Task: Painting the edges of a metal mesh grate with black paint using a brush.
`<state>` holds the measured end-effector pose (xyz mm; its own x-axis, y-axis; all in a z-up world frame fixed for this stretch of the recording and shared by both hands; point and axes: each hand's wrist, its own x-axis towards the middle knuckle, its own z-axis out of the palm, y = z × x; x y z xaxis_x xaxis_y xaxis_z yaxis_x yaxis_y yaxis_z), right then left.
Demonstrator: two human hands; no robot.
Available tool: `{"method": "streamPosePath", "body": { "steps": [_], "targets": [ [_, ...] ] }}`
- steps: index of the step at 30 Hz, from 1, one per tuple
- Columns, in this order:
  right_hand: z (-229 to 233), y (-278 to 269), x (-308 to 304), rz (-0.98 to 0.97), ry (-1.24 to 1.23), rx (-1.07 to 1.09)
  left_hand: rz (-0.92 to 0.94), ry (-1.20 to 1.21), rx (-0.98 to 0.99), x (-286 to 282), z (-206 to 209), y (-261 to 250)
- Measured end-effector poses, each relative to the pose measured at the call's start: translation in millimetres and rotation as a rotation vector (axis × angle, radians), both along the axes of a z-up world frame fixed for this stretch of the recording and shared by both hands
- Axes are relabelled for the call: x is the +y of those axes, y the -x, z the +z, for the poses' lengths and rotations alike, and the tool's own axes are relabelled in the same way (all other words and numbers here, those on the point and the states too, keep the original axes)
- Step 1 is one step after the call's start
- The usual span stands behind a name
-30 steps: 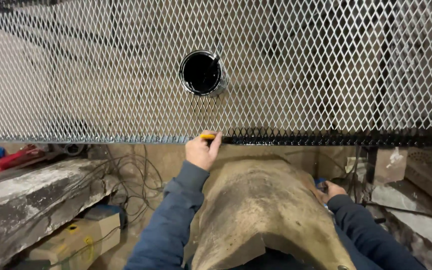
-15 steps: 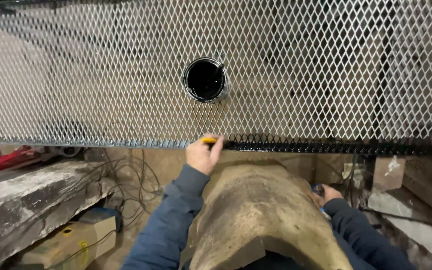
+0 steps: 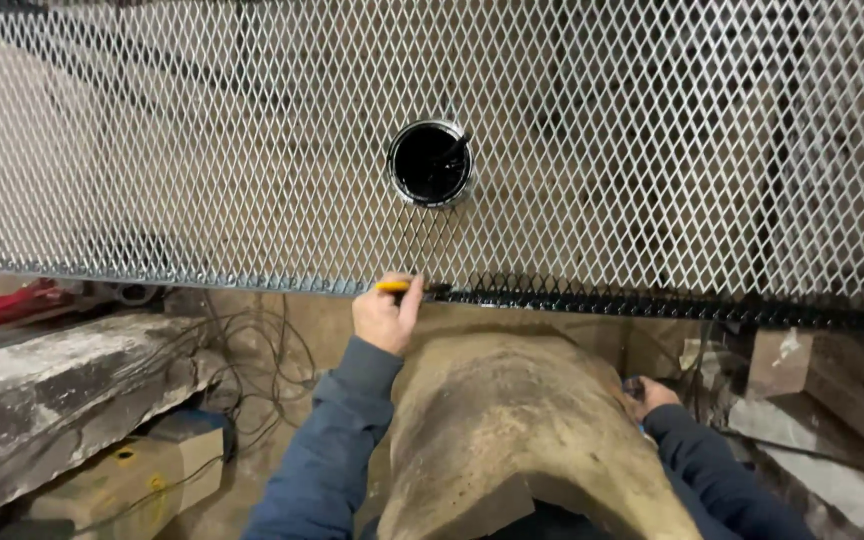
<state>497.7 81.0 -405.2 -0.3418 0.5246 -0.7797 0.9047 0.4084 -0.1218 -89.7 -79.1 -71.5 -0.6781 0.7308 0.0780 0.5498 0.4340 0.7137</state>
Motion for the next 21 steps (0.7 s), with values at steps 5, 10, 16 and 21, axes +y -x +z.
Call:
{"method": "streamPosePath", "body": {
  "steps": [5, 10, 16, 21],
  "targets": [
    [14.4, 22.7, 14.2, -0.018, 0.049, 0.008, -0.001, 0.019, 0.020, -5.1, -14.4, 5.6],
    [-28.3, -9.7, -0.4, 0.113, -0.179, 0.113, -0.011, 0.030, 0.117, -20.3, -39.1, 7.2],
    [-8.1, 5.6, 2.6, 0.045, -0.056, 0.115, -0.021, -0.032, 0.103, -19.6, -38.8, 6.6],
    [28.5, 22.0, -3.8, 0.041, -0.055, 0.063, 0.011, 0.007, 0.101, -9.4, -19.0, 3.1]
  ]
}}
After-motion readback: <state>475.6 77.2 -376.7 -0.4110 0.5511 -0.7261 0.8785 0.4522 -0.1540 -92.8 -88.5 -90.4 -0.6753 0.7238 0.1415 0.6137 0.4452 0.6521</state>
